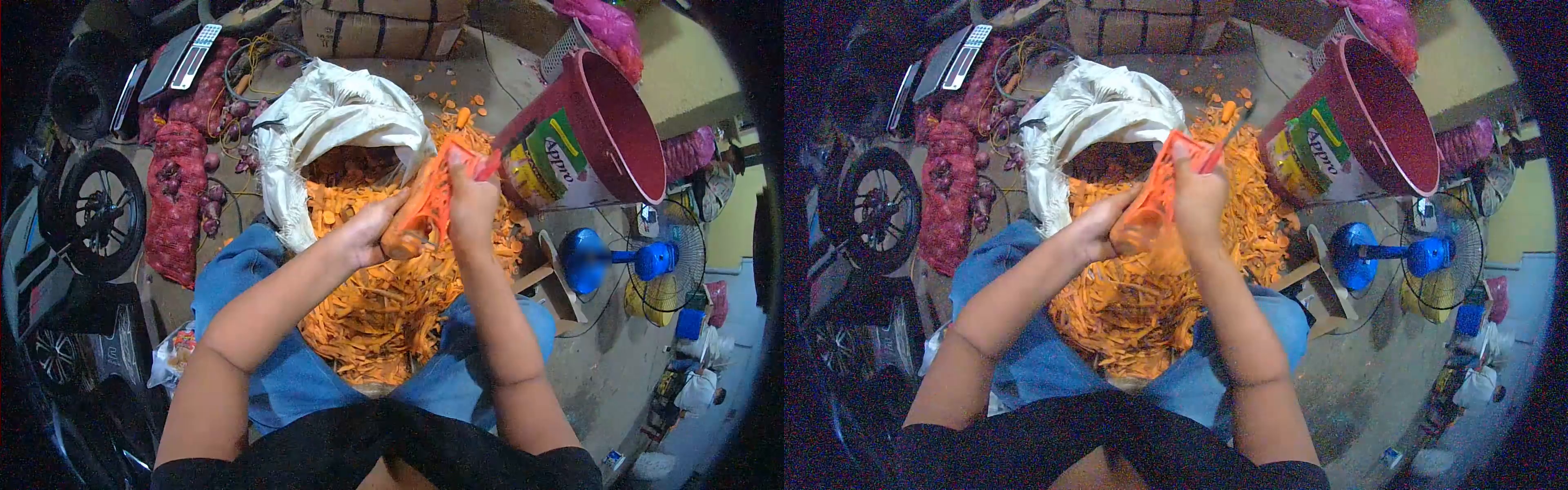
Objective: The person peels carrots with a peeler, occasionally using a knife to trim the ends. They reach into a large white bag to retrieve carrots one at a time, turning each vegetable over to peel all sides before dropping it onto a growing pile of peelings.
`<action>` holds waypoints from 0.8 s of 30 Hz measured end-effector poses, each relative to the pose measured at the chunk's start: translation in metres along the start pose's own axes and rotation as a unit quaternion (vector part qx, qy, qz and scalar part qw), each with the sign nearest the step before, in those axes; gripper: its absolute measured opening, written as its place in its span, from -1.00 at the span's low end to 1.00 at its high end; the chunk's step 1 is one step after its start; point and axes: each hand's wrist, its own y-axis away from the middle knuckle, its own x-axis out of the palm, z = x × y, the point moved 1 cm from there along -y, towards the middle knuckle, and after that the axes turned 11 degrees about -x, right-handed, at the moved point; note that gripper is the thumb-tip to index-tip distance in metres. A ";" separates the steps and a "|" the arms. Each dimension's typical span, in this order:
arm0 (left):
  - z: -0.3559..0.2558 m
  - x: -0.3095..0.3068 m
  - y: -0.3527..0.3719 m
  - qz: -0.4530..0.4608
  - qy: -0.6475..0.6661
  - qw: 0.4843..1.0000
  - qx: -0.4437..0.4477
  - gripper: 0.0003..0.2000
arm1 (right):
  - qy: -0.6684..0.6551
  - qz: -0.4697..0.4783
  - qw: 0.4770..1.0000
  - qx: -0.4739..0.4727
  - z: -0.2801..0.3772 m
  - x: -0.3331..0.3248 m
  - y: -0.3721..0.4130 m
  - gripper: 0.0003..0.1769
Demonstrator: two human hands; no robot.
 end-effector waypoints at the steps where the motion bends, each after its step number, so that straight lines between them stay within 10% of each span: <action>1: -0.001 0.006 0.005 0.017 -0.009 1.000 0.003 -0.66 | 0.077 0.013 0.997 -0.030 0.000 0.001 0.003 -0.80; 5: 0.000 0.009 0.006 -0.002 -0.018 1.000 -0.017 -0.67 | 0.121 0.018 0.987 -0.108 -0.019 -0.006 0.002 -0.81; 10: 0.015 0.019 0.020 0.032 -0.200 0.976 -0.078 -0.65 | 0.254 -0.230 0.932 -0.114 -0.049 -0.075 -0.071 -0.82; 12: 0.011 0.017 0.017 0.054 -0.180 0.979 -0.082 -0.65 | 0.074 -0.251 0.964 -0.049 -0.071 -0.092 -0.082 -0.79; 15: 0.000 0.006 0.010 -0.013 -0.041 0.997 -0.060 -0.65 | -0.061 -0.135 0.988 -0.034 -0.002 -0.038 -0.040 -0.79; 20: -0.002 0.003 0.004 -0.018 -0.054 0.998 -0.023 -0.67 | 0.112 0.045 0.983 -0.139 0.001 0.000 0.010 -0.81; 24: -0.001 0.009 0.015 -0.020 -0.151 0.988 -0.036 -0.66 | 0.154 -0.092 0.965 -0.191 -0.037 -0.023 -0.027 -0.82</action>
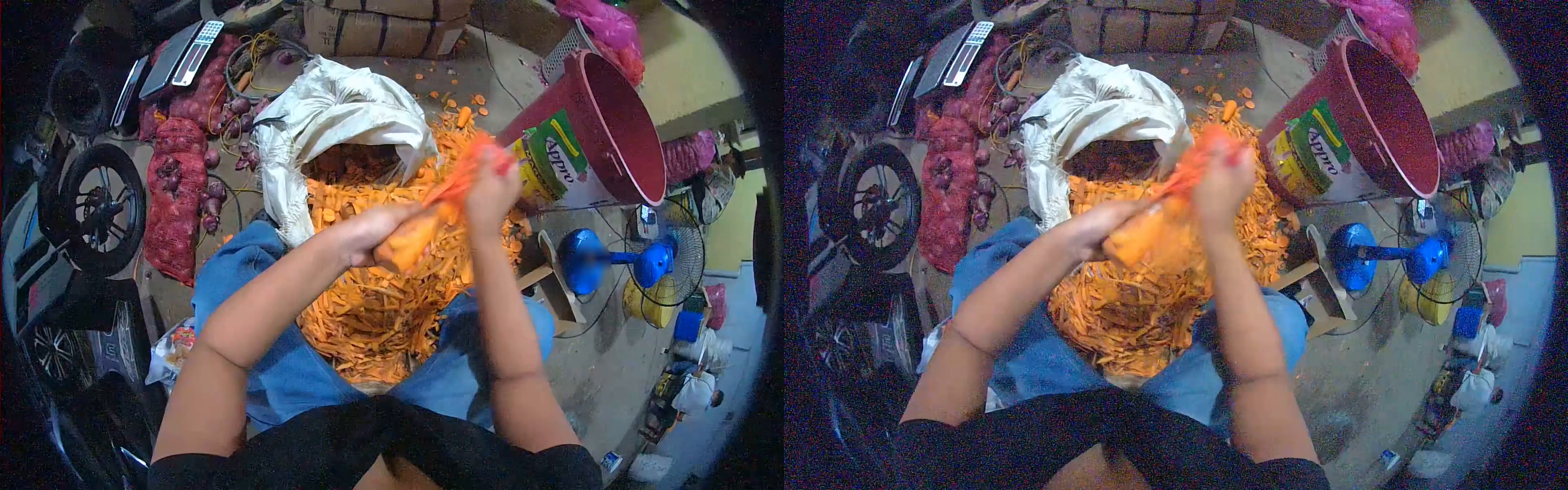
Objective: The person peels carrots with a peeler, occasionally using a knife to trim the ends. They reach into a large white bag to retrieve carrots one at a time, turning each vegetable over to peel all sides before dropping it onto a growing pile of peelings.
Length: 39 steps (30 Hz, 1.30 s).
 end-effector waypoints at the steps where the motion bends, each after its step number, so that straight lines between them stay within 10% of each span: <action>1: 0.005 0.001 0.004 0.022 -0.013 0.999 -0.020 -0.66 | 0.074 -0.064 0.995 -0.012 -0.031 -0.012 -0.020 -0.82; 6: -0.001 0.007 0.010 0.013 0.079 0.996 -0.027 -0.64 | 0.070 -0.111 0.980 0.148 -0.046 -0.044 -0.043 -0.77; 14: -0.006 0.010 0.005 -0.043 0.021 0.996 0.081 -0.71 | -0.043 0.136 0.990 0.010 0.055 0.007 0.027 -0.78; 19: 0.017 -0.002 -0.009 -0.009 -0.100 0.995 0.010 -0.71 | -0.027 -0.051 0.995 0.087 0.004 -0.018 -0.028 -0.82; 20: 0.015 0.000 -0.006 -0.008 -0.103 0.995 0.008 -0.71 | 0.177 -0.085 0.980 0.035 -0.017 -0.030 -0.039 -0.82; 25: -0.002 -0.002 0.000 -0.027 -0.022 0.999 0.029 -0.68 | -0.193 -0.057 0.968 0.149 -0.003 -0.032 -0.034 -0.80; 32: 0.001 -0.002 -0.009 -0.023 0.065 0.997 0.045 -0.70 | -0.024 0.123 0.992 0.010 0.044 0.006 0.020 -0.81; 39: 0.007 -0.004 -0.006 0.031 -0.014 0.999 0.000 -0.68 | 0.126 -0.094 0.982 0.103 -0.033 -0.039 -0.041 -0.75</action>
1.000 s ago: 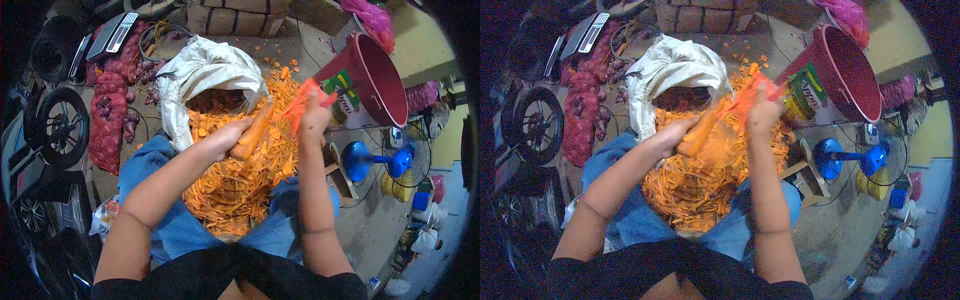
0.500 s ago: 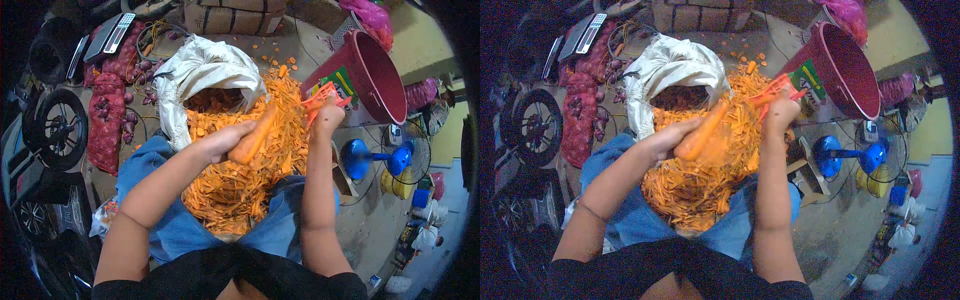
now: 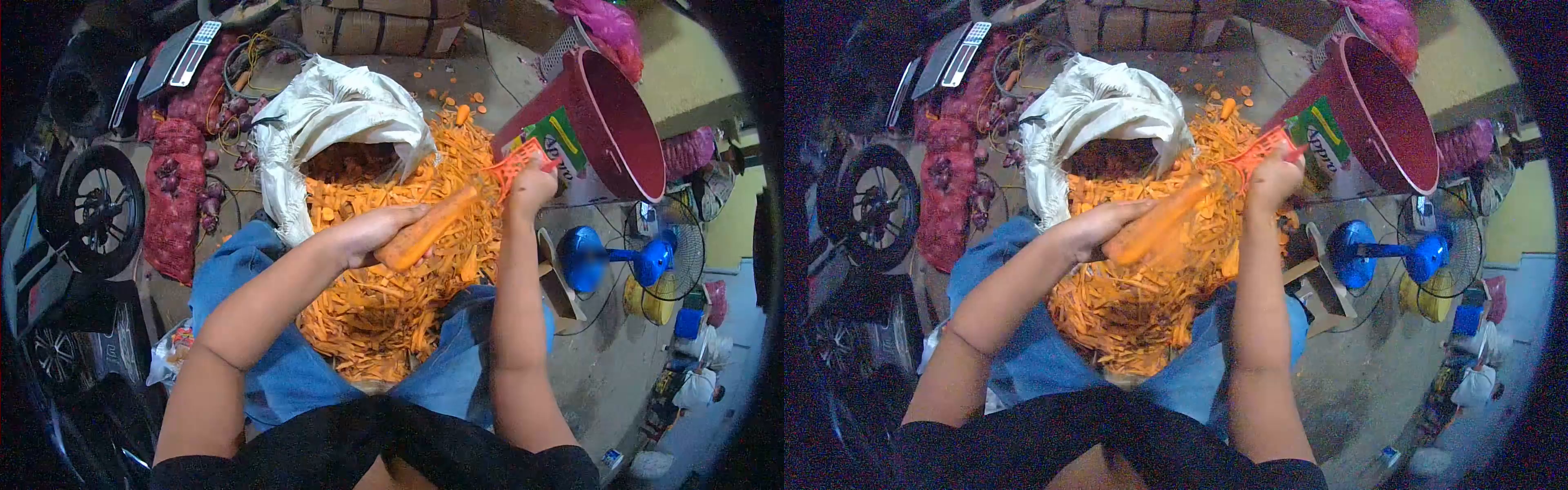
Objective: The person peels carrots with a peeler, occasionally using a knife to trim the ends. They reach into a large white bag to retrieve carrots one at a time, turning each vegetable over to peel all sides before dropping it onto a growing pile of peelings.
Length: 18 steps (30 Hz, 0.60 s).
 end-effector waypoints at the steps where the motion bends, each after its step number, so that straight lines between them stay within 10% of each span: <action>1: -0.002 -0.002 -0.001 0.006 0.000 1.000 -0.002 -0.66 | -0.018 -0.006 0.999 0.030 -0.003 0.000 -0.002 -0.76; 4: -0.004 -0.007 -0.006 -0.027 0.076 0.997 -0.006 -0.69 | -0.246 0.068 0.965 0.066 0.041 0.005 0.027 -0.81; 9: -0.007 -0.005 -0.006 -0.046 0.035 0.998 0.019 -0.70 | -0.167 0.221 0.957 -0.082 0.067 0.013 0.082 -0.82; 15: 0.004 0.016 0.008 -0.065 -0.067 0.995 0.044 -0.69 | 0.058 0.002 0.996 -0.065 0.006 0.005 0.005 -0.76; 18: -0.004 0.009 0.008 -0.050 0.016 0.997 0.050 -0.70 | -0.056 -0.016 0.998 -0.005 -0.014 0.003 -0.007 -0.76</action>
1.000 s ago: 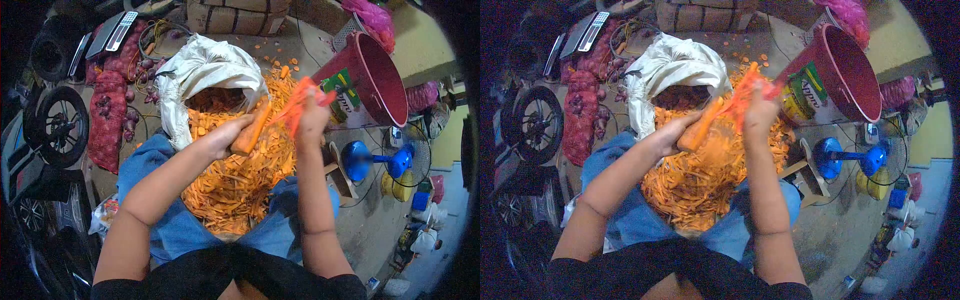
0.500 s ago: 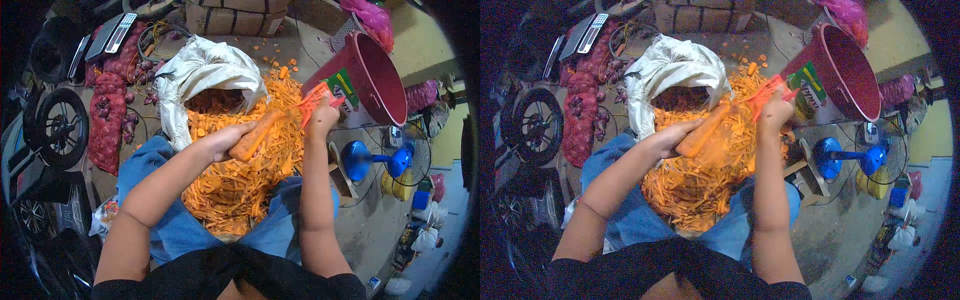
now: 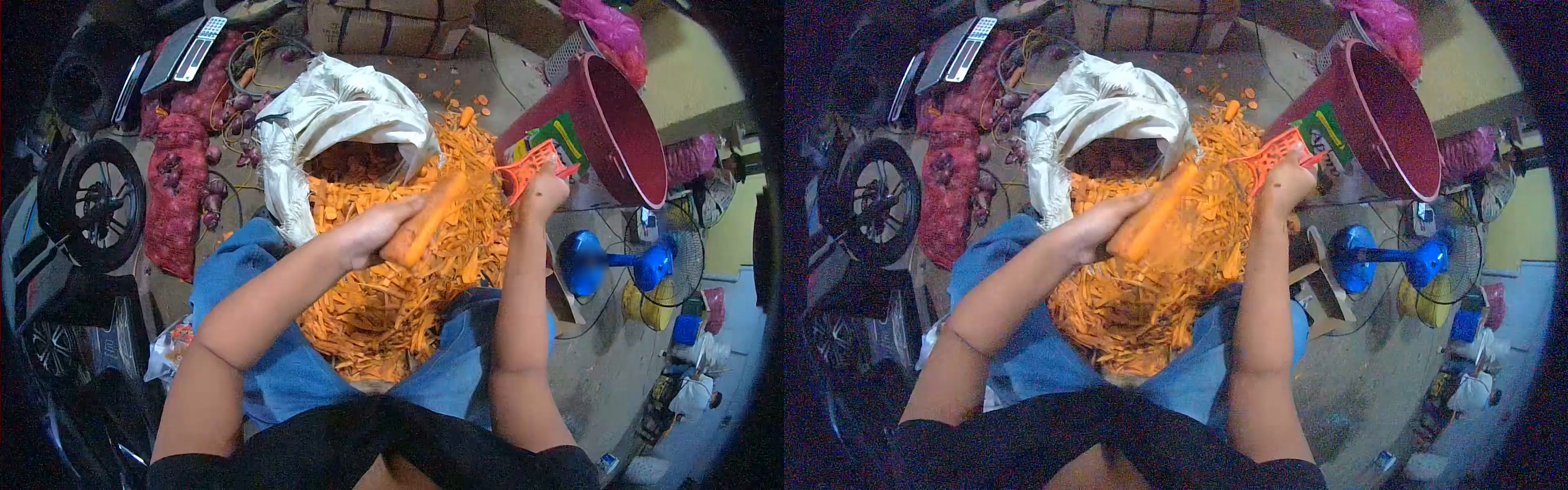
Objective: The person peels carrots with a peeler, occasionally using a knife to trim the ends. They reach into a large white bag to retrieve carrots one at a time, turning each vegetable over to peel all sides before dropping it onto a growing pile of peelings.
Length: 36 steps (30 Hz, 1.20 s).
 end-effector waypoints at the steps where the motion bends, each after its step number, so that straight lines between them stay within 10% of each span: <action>1: -0.004 -0.003 -0.001 -0.007 0.060 0.998 0.004 -0.70 | -0.107 0.015 0.994 0.031 0.018 0.000 0.004 -0.76; 2: -0.002 -0.013 -0.009 -0.001 0.092 0.996 -0.023 -0.71 | -0.257 0.062 0.963 0.050 0.037 0.004 0.019 -0.78; 9: -0.002 0.001 -0.004 -0.026 0.080 0.996 0.020 -0.69 | -0.098 0.261 0.959 -0.054 0.087 0.017 0.093 -0.81; 15: 0.013 0.004 0.002 0.010 -0.112 0.993 -0.027 -0.65 | 0.061 -0.010 0.996 -0.057 0.012 0.005 0.007 -0.84; 20: 0.007 -0.006 -0.009 -0.009 0.019 1.000 0.006 -0.67 | -0.167 0.115 0.976 0.086 0.050 0.012 0.037 -0.79; 22: 0.011 -0.022 -0.028 0.013 0.068 0.998 -0.001 -0.68 | -0.136 0.185 0.969 -0.093 0.092 0.017 0.074 -0.82; 26: 0.007 -0.012 -0.020 0.022 0.077 0.996 0.033 -0.69 | -0.061 0.239 0.958 -0.147 0.091 0.018 0.098 -0.80; 30: 0.014 0.000 -0.013 -0.006 -0.053 0.996 0.068 -0.66 | 0.071 0.103 0.978 -0.168 0.035 0.016 0.034 -0.80; 36: 0.009 0.000 -0.006 0.030 -0.031 0.999 0.007 -0.62 | -0.137 0.026 0.987 0.086 0.027 0.004 0.011 -0.80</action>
